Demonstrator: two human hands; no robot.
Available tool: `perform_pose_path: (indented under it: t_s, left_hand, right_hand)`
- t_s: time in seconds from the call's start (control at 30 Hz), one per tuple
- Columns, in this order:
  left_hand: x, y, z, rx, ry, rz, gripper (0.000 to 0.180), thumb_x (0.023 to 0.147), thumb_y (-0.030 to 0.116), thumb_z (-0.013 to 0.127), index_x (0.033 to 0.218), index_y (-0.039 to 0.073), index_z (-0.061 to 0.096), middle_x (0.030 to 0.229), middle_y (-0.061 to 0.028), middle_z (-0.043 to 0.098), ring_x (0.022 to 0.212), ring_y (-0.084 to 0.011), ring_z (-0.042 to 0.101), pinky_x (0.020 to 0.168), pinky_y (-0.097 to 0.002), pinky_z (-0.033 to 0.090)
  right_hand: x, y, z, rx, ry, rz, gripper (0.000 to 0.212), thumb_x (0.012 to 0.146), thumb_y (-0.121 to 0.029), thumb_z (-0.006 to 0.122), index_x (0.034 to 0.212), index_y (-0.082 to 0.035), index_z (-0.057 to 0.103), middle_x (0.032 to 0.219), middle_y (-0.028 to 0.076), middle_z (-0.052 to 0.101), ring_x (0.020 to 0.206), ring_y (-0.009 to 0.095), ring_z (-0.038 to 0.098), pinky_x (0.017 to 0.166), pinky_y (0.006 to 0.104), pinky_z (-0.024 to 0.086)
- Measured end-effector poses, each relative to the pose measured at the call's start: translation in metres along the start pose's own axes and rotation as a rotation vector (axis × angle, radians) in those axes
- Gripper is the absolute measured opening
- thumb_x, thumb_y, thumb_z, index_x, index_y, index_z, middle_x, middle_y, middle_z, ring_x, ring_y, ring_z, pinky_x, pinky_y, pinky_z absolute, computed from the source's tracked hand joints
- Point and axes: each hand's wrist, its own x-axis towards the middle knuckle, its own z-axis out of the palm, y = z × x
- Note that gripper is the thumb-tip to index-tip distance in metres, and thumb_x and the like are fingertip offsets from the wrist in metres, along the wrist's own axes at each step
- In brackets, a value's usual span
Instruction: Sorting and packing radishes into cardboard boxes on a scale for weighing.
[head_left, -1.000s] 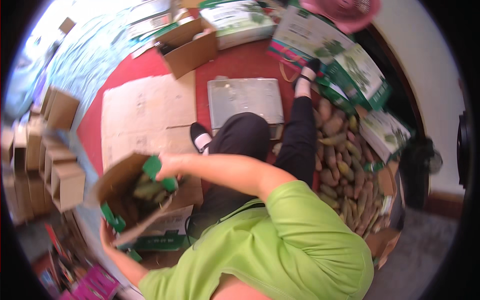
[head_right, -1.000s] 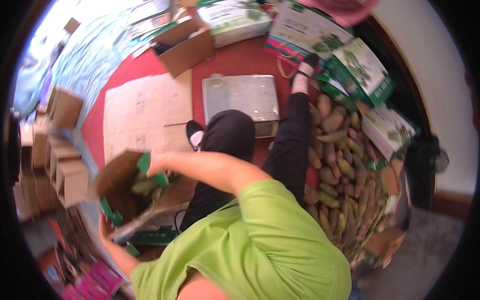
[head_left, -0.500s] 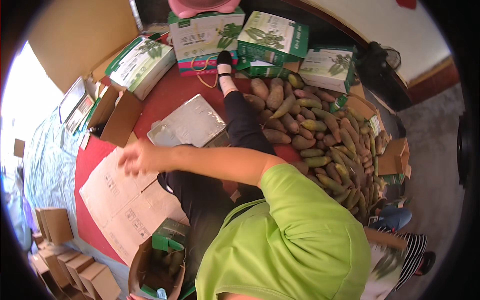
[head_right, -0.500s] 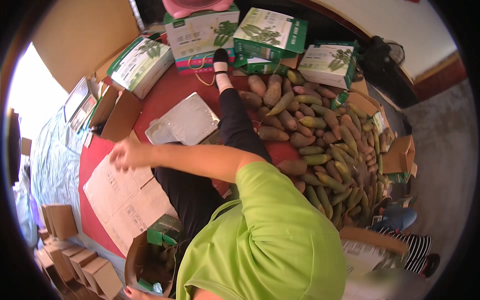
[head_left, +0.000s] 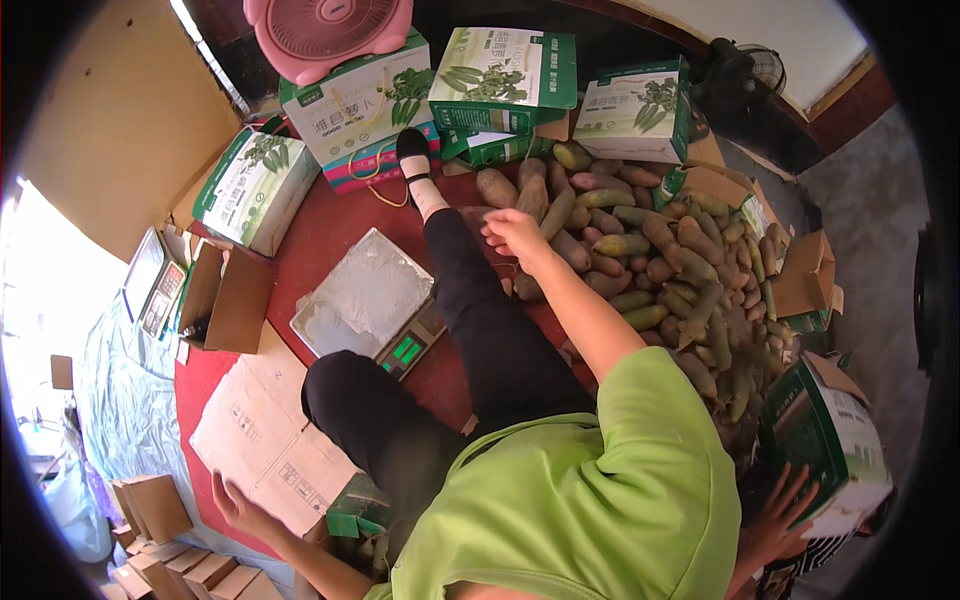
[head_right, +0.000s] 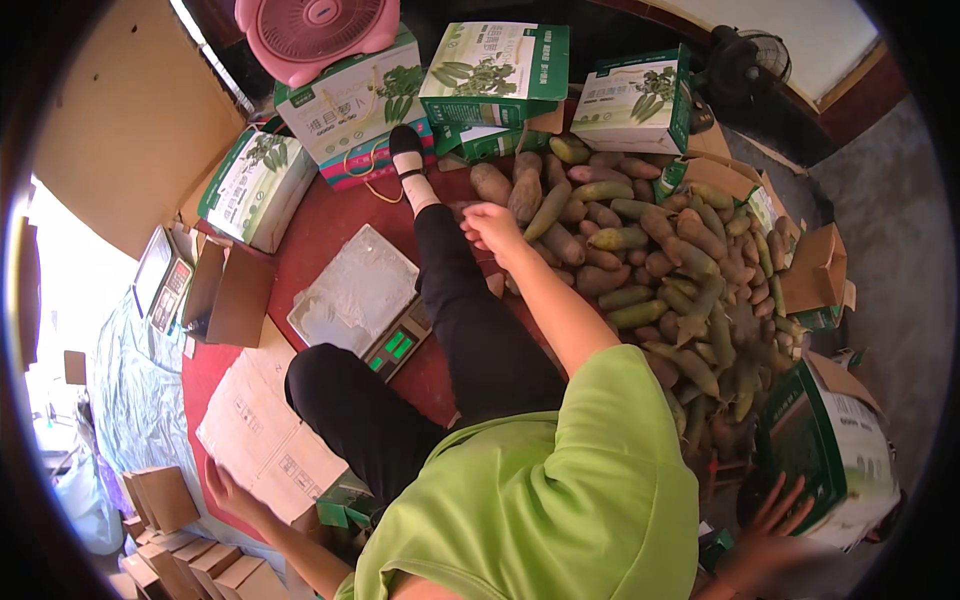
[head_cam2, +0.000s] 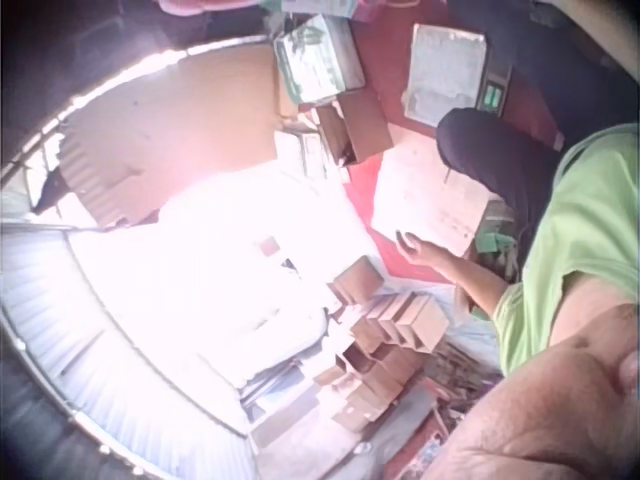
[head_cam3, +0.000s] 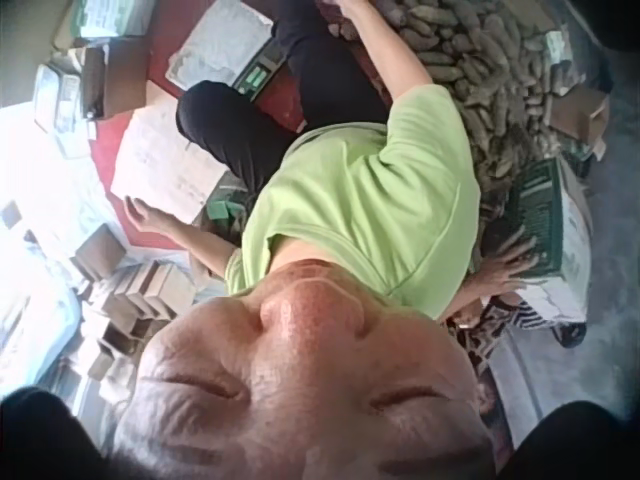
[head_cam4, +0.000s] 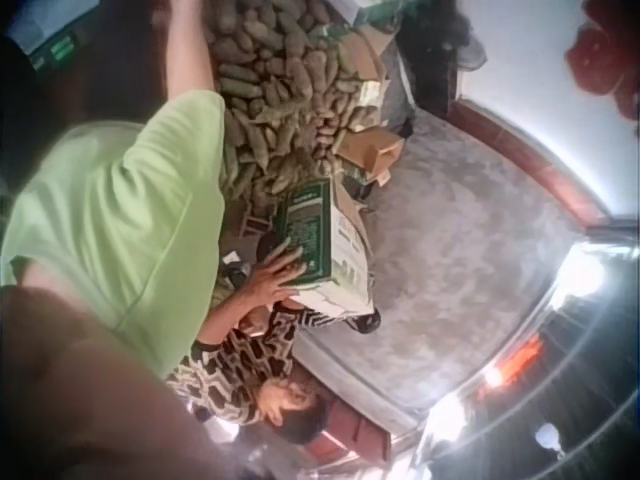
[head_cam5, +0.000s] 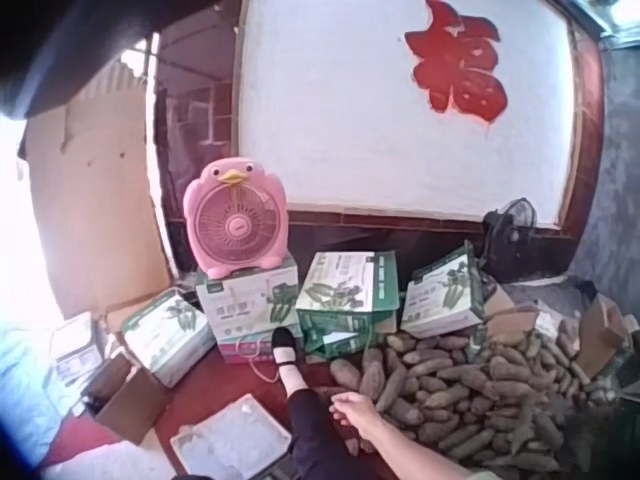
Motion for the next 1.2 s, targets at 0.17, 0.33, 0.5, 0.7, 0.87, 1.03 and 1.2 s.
perform_pose_path:
  t_s: [0.17, 0.33, 0.5, 0.7, 0.87, 1.03, 1.2]
  left_hand:
    - [0.011, 0.091, 0.119, -0.164, -0.315, 0.174, 0.027, 0.09, 0.005, 0.051, 0.115, -0.002, 0.058, 0.112, -0.0119, 0.06, 0.107, -0.0197, 0.054, 0.095, -0.03, 0.04]
    - [-0.011, 0.16, 0.206, -0.118, -0.787, 0.435, 0.029, 0.08, -0.001, 0.059, 0.108, 0.002, 0.061, 0.114, -0.0124, 0.057, 0.108, -0.0242, 0.053, 0.095, -0.0325, 0.039]
    - [-0.027, 0.113, 0.256, 0.113, -0.958, 0.55, 0.032, 0.073, 0.006, 0.067, 0.105, 0.005, 0.064, 0.108, -0.0135, 0.059, 0.107, -0.0317, 0.052, 0.095, -0.0385, 0.039]
    - [-0.029, 0.12, 0.262, 0.424, -0.992, 0.578, 0.033, 0.072, 0.011, 0.069, 0.104, 0.007, 0.065, 0.108, -0.012, 0.06, 0.104, -0.032, 0.053, 0.092, -0.0416, 0.039]
    - [-0.027, 0.117, 0.267, 0.5, -1.002, 0.558, 0.032, 0.073, 0.011, 0.069, 0.104, 0.007, 0.064, 0.106, -0.0116, 0.06, 0.103, -0.0313, 0.054, 0.091, -0.0416, 0.04]
    - [-0.026, 0.122, 0.269, 0.505, -1.011, 0.518, 0.031, 0.073, 0.011, 0.068, 0.104, 0.006, 0.064, 0.103, -0.013, 0.061, 0.102, -0.0314, 0.055, 0.09, -0.0419, 0.04]
    - [-0.025, 0.124, 0.271, 0.502, -1.021, 0.505, 0.031, 0.073, 0.012, 0.067, 0.104, 0.005, 0.064, 0.103, -0.0139, 0.062, 0.1, -0.032, 0.056, 0.09, -0.0419, 0.04]
  right_hand:
    - [0.023, 0.039, -0.066, -0.059, 0.146, 0.149, 0.019, 0.089, -0.017, 0.055, 0.106, -0.011, 0.06, 0.088, 0.0, 0.064, 0.071, 0.008, 0.057, 0.059, 0.0233, 0.046]
    - [0.044, 0.051, -0.1, 0.075, 0.234, 0.184, 0.02, 0.086, -0.012, 0.055, 0.105, -0.009, 0.06, 0.085, 0.003, 0.064, 0.066, 0.01, 0.057, 0.053, 0.0246, 0.045]
    - [0.086, 0.036, -0.132, 0.185, 0.281, 0.172, 0.019, 0.085, -0.009, 0.054, 0.103, -0.009, 0.06, 0.083, 0.004, 0.064, 0.064, 0.011, 0.057, 0.048, 0.0242, 0.044]
    - [0.155, -0.018, -0.182, 0.304, 0.446, 0.057, 0.017, 0.083, -0.011, 0.059, 0.099, -0.014, 0.062, 0.08, -0.001, 0.063, 0.062, 0.012, 0.058, 0.052, 0.027, 0.045]
    - [0.197, -0.07, -0.19, 0.356, 0.481, -0.059, 0.026, 0.082, -0.014, 0.062, 0.108, -0.015, 0.058, 0.091, -0.001, 0.059, 0.07, 0.013, 0.056, 0.057, 0.0286, 0.044]
    - [0.222, -0.099, -0.182, 0.359, 0.42, -0.108, 0.042, 0.082, -0.018, 0.065, 0.122, -0.015, 0.053, 0.099, 0.001, 0.058, 0.077, 0.014, 0.055, 0.061, 0.0307, 0.044]
    - [0.24, -0.101, -0.167, 0.476, 0.335, -0.085, 0.057, 0.081, -0.015, 0.067, 0.132, -0.013, 0.042, 0.106, 0.003, 0.055, 0.083, 0.019, 0.056, 0.061, 0.0316, 0.044]
